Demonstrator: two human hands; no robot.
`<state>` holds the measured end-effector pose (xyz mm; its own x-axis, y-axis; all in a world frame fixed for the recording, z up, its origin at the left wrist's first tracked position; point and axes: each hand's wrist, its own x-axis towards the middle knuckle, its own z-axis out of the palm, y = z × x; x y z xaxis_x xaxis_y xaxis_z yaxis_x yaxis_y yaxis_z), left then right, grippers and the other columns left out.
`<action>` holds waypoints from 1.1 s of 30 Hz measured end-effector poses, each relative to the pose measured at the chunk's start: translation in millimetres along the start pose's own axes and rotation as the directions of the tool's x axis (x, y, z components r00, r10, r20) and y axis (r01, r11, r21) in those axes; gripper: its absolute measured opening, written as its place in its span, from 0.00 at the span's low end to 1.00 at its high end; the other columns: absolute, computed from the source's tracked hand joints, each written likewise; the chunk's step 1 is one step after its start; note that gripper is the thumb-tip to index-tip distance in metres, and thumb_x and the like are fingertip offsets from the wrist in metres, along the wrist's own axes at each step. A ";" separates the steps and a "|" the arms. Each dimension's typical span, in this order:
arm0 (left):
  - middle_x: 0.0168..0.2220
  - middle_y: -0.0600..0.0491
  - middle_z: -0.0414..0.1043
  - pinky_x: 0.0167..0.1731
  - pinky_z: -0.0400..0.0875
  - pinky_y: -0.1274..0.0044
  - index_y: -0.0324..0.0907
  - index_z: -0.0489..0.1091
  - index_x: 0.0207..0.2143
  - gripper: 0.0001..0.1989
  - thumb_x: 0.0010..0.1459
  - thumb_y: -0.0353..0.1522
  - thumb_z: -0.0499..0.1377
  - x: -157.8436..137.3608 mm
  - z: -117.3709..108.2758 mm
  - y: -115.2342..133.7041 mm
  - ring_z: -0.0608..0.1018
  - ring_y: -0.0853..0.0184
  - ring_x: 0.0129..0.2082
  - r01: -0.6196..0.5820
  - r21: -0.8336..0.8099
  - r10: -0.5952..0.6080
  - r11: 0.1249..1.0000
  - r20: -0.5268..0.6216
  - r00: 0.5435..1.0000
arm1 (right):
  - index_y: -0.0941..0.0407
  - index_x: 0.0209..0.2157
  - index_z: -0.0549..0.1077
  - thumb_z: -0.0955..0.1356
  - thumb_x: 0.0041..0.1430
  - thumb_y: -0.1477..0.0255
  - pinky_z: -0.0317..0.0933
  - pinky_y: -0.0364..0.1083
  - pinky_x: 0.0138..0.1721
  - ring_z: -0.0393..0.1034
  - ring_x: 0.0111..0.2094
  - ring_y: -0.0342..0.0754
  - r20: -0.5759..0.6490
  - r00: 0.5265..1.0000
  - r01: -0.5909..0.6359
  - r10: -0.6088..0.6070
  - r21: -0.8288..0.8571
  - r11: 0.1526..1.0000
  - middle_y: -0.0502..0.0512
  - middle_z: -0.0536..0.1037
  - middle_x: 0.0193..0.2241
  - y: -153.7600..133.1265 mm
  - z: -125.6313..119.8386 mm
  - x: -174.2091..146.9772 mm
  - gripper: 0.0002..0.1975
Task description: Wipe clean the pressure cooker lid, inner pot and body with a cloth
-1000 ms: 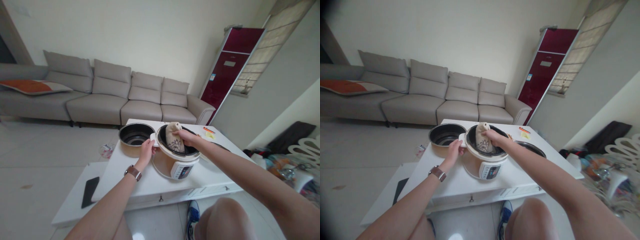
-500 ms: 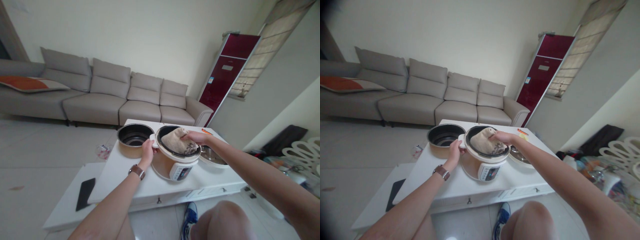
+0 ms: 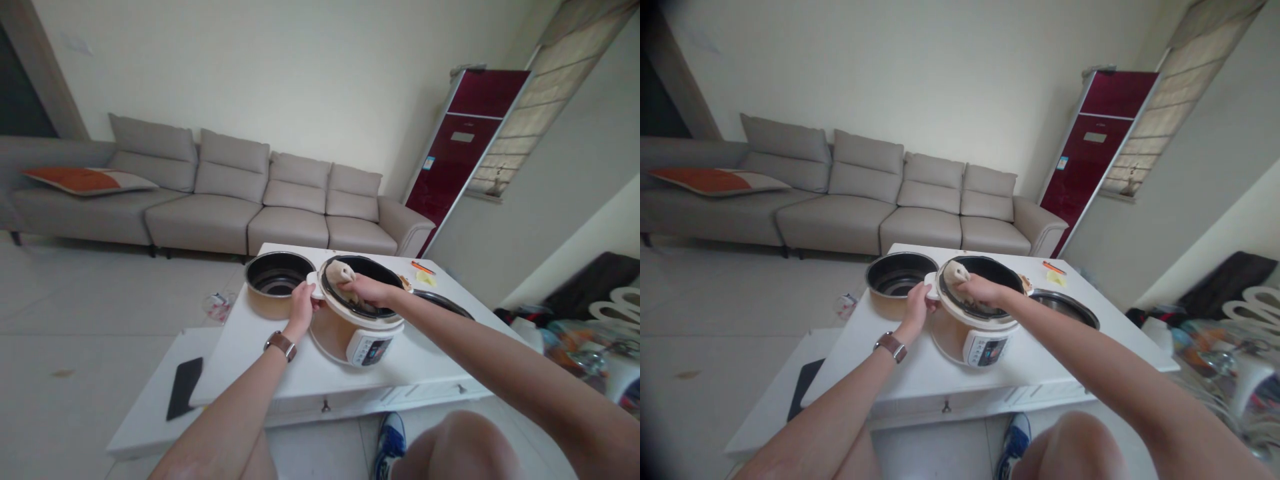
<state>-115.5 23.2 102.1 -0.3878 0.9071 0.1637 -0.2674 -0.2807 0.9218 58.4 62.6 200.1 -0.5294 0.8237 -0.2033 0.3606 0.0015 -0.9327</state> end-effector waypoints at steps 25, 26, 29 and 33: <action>0.17 0.60 0.65 0.13 0.58 0.81 0.43 0.62 0.25 0.14 0.52 0.43 0.60 0.4 -3.3 -4.2 0.67 0.72 0.13 0.002 -0.074 0.002 0.997 0.049 0.999 | 0.56 0.43 0.79 0.74 0.49 0.71 0.68 0.54 0.57 0.78 0.48 0.57 0.076 0.997 0.010 -0.010 0.003 1.000 0.57 0.84 0.43 1.5 -5.8 -11.1 0.17; 0.18 0.60 0.64 0.13 0.58 0.81 0.44 0.62 0.26 0.14 0.52 0.43 0.60 0.9 -1.8 -5.1 0.66 0.73 0.13 0.003 -0.086 0.000 0.996 0.036 0.999 | 0.55 0.43 0.80 0.75 0.48 0.72 0.68 0.54 0.57 0.78 0.48 0.57 0.131 0.991 -0.018 0.021 -0.027 0.999 0.57 0.85 0.42 0.5 -14.3 -19.2 0.17; 0.18 0.61 0.63 0.12 0.57 0.81 0.44 0.63 0.26 0.14 0.52 0.43 0.60 2.4 1.2 -6.8 0.65 0.73 0.13 0.011 -0.101 -0.011 0.995 0.009 1.000 | 0.55 0.43 0.80 0.76 0.45 0.73 0.69 0.54 0.56 0.79 0.47 0.57 0.211 0.964 -0.132 0.161 -0.145 0.981 0.56 0.85 0.41 -5.7 -49.0 -41.7 0.19; 0.19 0.60 0.64 0.12 0.59 0.80 0.43 0.63 0.26 0.13 0.52 0.43 0.59 2.8 0.9 -6.8 0.66 0.73 0.14 0.003 -0.088 -0.002 0.996 0.014 1.000 | 0.58 0.43 0.80 0.75 0.48 0.73 0.71 0.51 0.51 0.80 0.44 0.57 -0.005 0.993 -0.118 0.118 -0.047 0.992 0.64 0.84 0.42 -16.9 -85.1 -50.6 0.18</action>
<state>-114.0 27.9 96.6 -0.3750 0.9119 0.1668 -0.3455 -0.3044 0.8876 144.4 69.2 251.5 -0.4791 0.8209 -0.3108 0.4567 -0.0693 -0.8869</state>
